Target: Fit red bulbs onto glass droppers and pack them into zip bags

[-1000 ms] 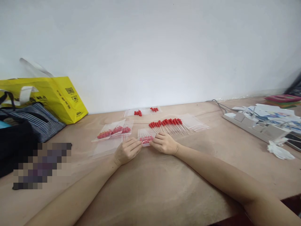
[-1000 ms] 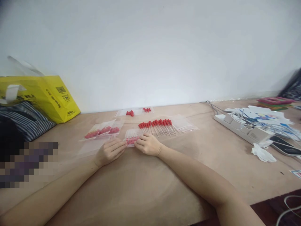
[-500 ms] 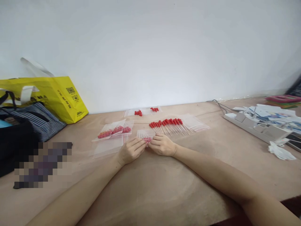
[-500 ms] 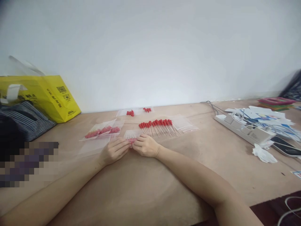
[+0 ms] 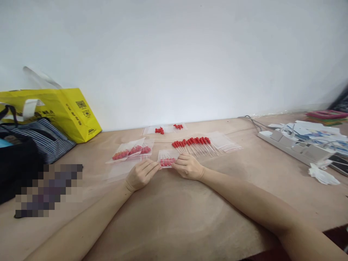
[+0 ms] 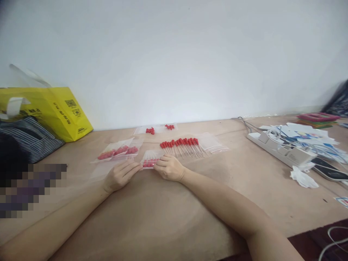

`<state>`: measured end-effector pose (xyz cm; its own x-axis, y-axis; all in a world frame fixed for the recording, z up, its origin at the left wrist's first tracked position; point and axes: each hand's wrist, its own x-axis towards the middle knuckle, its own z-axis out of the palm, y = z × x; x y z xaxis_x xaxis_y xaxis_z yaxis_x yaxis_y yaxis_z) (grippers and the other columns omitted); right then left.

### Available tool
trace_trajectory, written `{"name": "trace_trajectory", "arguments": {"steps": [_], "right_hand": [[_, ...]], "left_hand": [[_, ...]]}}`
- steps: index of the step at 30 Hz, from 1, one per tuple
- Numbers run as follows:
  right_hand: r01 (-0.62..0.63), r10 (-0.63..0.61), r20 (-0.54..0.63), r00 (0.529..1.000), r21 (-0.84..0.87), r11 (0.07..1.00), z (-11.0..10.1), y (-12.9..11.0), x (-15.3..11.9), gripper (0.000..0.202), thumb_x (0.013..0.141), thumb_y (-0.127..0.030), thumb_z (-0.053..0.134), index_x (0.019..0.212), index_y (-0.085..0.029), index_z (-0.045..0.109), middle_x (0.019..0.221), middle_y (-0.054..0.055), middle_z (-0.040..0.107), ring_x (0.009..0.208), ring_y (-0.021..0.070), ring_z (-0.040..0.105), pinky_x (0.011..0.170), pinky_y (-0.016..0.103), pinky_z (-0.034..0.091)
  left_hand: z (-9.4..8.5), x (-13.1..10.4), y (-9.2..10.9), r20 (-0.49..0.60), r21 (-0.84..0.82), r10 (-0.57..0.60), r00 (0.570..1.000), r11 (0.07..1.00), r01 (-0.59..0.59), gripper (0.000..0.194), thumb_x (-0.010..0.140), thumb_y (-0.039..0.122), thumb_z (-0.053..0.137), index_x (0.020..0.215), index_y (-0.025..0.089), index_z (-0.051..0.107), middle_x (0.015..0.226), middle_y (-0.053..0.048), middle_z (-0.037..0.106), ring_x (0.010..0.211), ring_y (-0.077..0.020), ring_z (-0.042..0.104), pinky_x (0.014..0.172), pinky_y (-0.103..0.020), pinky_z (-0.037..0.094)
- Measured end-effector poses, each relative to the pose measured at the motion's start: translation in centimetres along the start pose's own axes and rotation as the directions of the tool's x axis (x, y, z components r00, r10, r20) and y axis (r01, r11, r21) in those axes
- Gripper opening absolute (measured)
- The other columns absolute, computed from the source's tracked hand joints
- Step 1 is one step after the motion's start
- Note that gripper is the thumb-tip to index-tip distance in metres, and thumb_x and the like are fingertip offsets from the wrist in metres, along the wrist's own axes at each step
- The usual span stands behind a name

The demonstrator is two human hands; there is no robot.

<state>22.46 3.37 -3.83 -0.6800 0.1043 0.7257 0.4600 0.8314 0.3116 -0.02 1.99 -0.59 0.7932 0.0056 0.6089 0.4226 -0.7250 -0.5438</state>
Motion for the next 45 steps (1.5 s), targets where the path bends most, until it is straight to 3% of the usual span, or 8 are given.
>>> {"name": "trace_trajectory", "arguments": {"steps": [11,16,21,24,29,34,39,45], "right_hand": [[-0.031,0.034,0.019,0.999,-0.131,0.991,0.4,-1.0,1.5,0.026,0.086,-0.017,0.04,0.065,-0.016,0.055,0.057,0.001,0.052,0.057,0.0111,0.04,0.055,0.028,0.023],[0.055,-0.052,0.021,0.998,-0.142,0.988,0.8,-1.2,2.3,0.031,0.086,-0.01,0.035,0.06,-0.015,0.051,0.056,0.001,0.051,0.057,0.0114,0.039,0.058,0.029,0.023],[-0.018,0.034,0.09,0.995,-0.176,0.984,0.3,-0.3,1.0,0.03,0.086,-0.009,0.034,0.065,-0.014,0.054,0.06,0.003,0.053,0.061,0.0122,0.042,0.06,0.029,0.025],[-0.106,0.126,0.118,0.985,-0.164,0.981,-0.3,0.4,-0.1,0.028,0.086,-0.014,0.037,0.067,-0.014,0.057,0.061,0.003,0.055,0.062,0.0121,0.045,0.058,0.028,0.025],[-0.246,0.247,0.226,0.942,-0.035,0.969,-1.0,0.0,-0.7,0.019,0.084,-0.022,0.044,0.075,-0.017,0.059,0.069,0.001,0.059,0.062,0.011,0.049,0.058,0.025,0.028],[-0.274,0.242,0.302,0.922,0.065,0.96,-1.8,-1.0,-0.6,0.015,0.083,-0.024,0.047,0.078,-0.017,0.059,0.07,0.002,0.058,0.064,0.0116,0.051,0.061,0.024,0.033],[-0.303,0.249,0.314,0.916,0.137,0.943,-3.3,-1.0,-1.8,0.014,0.084,-0.021,0.046,0.081,-0.016,0.059,0.073,0.003,0.058,0.069,0.0122,0.052,0.064,0.024,0.037],[-0.362,0.299,0.335,0.893,0.143,0.921,-4.9,-0.5,-3.4,0.017,0.084,-0.022,0.045,0.081,-0.016,0.06,0.074,0.004,0.059,0.069,0.0132,0.052,0.063,0.024,0.039]], "left_hand": [[0.4,0.3,0.2,0.026,0.057,0.056,0.998,0.997,-0.058,0.019,0.083,0.007,0.041,0.086,0.013,0.058,0.072,-0.006,0.066,0.065,-0.0148,0.06,0.065,-0.029,0.05],[0.5,0.3,0.3,0.053,0.08,0.005,0.999,0.997,-0.01,0.021,0.083,0.007,0.039,0.078,0.013,0.058,0.069,-0.006,0.064,0.064,-0.015,0.06,0.065,-0.029,0.049],[0.7,-0.8,0.2,0.105,0.041,-0.151,0.983,0.988,0.148,0.021,0.085,0.009,0.036,0.078,0.016,0.056,0.073,-0.004,0.065,0.061,-0.0121,0.06,0.056,-0.022,0.047],[0.7,-1.2,0.0,0.107,-0.022,-0.275,0.956,0.96,0.279,0.022,0.085,0.009,0.032,0.08,0.015,0.052,0.086,-0.007,0.065,0.071,-0.0118,0.062,0.058,-0.019,0.048],[1.5,-1.0,-1.7,0.204,-0.234,-0.499,0.842,0.811,0.537,0.017,0.085,0.014,0.033,0.084,0.017,0.049,0.096,-0.007,0.064,0.082,-0.014,0.062,0.07,-0.025,0.05],[3.3,-0.9,-4.8,0.271,-0.16,-0.548,0.792,0.785,0.598,0.018,0.083,0.015,0.033,0.087,0.018,0.05,0.096,-0.006,0.064,0.086,-0.0168,0.061,0.071,-0.029,0.049],[4.3,-1.3,-5.7,0.365,-0.055,-0.561,0.743,0.783,0.619,0.019,0.082,0.016,0.034,0.081,0.018,0.053,0.072,-0.004,0.063,0.066,-0.0188,0.061,0.058,-0.028,0.046],[1.5,-2.2,-3.9,0.384,-0.047,-0.519,0.764,0.815,0.577,0.022,0.082,0.026,0.04,0.095,0.017,0.055,0.097,-0.01,0.062,0.091,-0.0231,0.059,0.076,-0.034,0.046]]}}
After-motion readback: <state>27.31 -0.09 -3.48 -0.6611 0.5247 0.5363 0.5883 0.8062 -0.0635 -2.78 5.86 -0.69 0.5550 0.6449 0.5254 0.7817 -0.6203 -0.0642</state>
